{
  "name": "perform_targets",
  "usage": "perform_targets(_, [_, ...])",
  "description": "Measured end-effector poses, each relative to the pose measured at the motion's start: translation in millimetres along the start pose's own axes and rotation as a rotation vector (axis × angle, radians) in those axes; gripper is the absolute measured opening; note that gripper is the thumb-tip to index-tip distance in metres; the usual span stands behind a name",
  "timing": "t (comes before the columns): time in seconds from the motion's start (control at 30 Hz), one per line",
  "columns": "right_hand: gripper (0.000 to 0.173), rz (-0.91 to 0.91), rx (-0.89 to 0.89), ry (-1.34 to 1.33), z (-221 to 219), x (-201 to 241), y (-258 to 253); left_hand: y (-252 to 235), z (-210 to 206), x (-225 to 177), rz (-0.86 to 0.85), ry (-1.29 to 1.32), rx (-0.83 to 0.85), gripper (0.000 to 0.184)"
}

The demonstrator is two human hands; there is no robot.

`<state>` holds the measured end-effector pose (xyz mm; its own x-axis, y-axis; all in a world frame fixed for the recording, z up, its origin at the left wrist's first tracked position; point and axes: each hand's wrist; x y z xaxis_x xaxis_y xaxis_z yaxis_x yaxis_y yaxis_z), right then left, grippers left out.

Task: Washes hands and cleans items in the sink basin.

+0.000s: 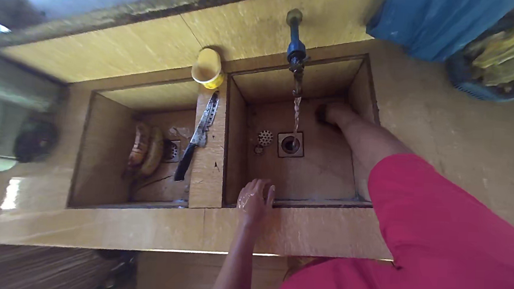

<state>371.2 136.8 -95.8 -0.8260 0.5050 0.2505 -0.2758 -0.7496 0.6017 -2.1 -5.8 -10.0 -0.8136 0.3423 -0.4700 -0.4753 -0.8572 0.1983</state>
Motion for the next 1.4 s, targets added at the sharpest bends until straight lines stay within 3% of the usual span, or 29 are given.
perform_targets(0.1, [0.054, 0.116, 0.138, -0.219, 19, 0, -1, 0, 2, -1, 0.017, -0.001, 0.041, 0.035])
perform_targets(0.23, [0.044, 0.212, 0.136, -0.326, 73, 23, 59, 0, 3, -3, 0.059, 0.003, 0.087, 0.035])
perform_targets(0.4, [0.034, 0.364, -0.01, -0.304, 123, 18, 134, 1, -5, 6, 0.01, 0.01, 0.045, 0.035])
perform_targets(0.53, [0.041, 0.327, -0.209, -0.126, 137, 12, 189, 3, -4, 6, -0.018, 0.037, 0.002, 0.031])
perform_targets(0.63, [0.039, 0.234, -0.307, 0.125, 123, 15, 188, 3, -4, 6, -0.017, 0.036, -0.007, 0.032])
perform_targets(0.7, [0.028, 0.251, -0.324, 0.326, 92, 11, 157, 3, -3, 5, -0.004, 0.018, 0.009, 0.032])
perform_targets(0.77, [0.022, 0.22, -0.21, 0.502, 48, 2, 122, 3, -4, 6, -0.008, 0.011, 0.008, 0.032])
perform_targets(0.83, [0.029, 0.088, -0.009, 0.582, -2, -5, 101, 4, -5, 7, -0.006, 0.01, 0.0, 0.033])
perform_targets(0.87, [0.038, 0.012, 0.022, 0.498, -27, -9, 95, 3, -6, 7, -0.002, 0.0, -0.001, 0.033])
perform_targets(0.93, [0.067, -0.227, -0.019, -0.006, -59, -6, 100, 2, -8, 9, 0.002, -0.02, -0.011, 0.032])
perform_targets(0.97, [0.08, -0.307, 0.007, -0.125, -66, 0, 105, 2, -8, 8, -0.001, -0.021, -0.015, 0.031])
perform_targets(1.03, [0.082, -0.339, 0.074, -0.136, -74, 7, 105, 3, -8, 9, -0.021, -0.004, -0.019, 0.029])
perform_targets(1.1, [0.059, -0.14, 0.201, -0.031, -65, 14, 94, 2, -8, 10, -0.045, 0.005, -0.033, 0.028])
perform_targets(1.17, [0.043, 0.057, 0.234, -0.183, -55, 15, 65, 1, -9, 9, -0.046, 0.006, -0.049, 0.029])
perform_targets(1.27, [0.044, 0.157, 0.202, -0.501, -18, 38, 73, 2, -6, 5, -0.004, 0.006, -0.007, 0.03])
perform_targets(1.4, [0.063, 0.258, 0.164, -0.502, 43, 52, 113, 3, -6, 7, -0.023, 0.013, -0.01, 0.033])
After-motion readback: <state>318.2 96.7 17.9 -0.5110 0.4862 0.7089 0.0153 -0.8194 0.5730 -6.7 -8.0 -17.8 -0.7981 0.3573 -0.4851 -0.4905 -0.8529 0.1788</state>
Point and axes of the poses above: each hand's wrist, its own y-axis away from the middle knuckle, its own z-axis out of the back of the hand, x = y × z, and after that the axes turned 4 degrees about x, right-handed
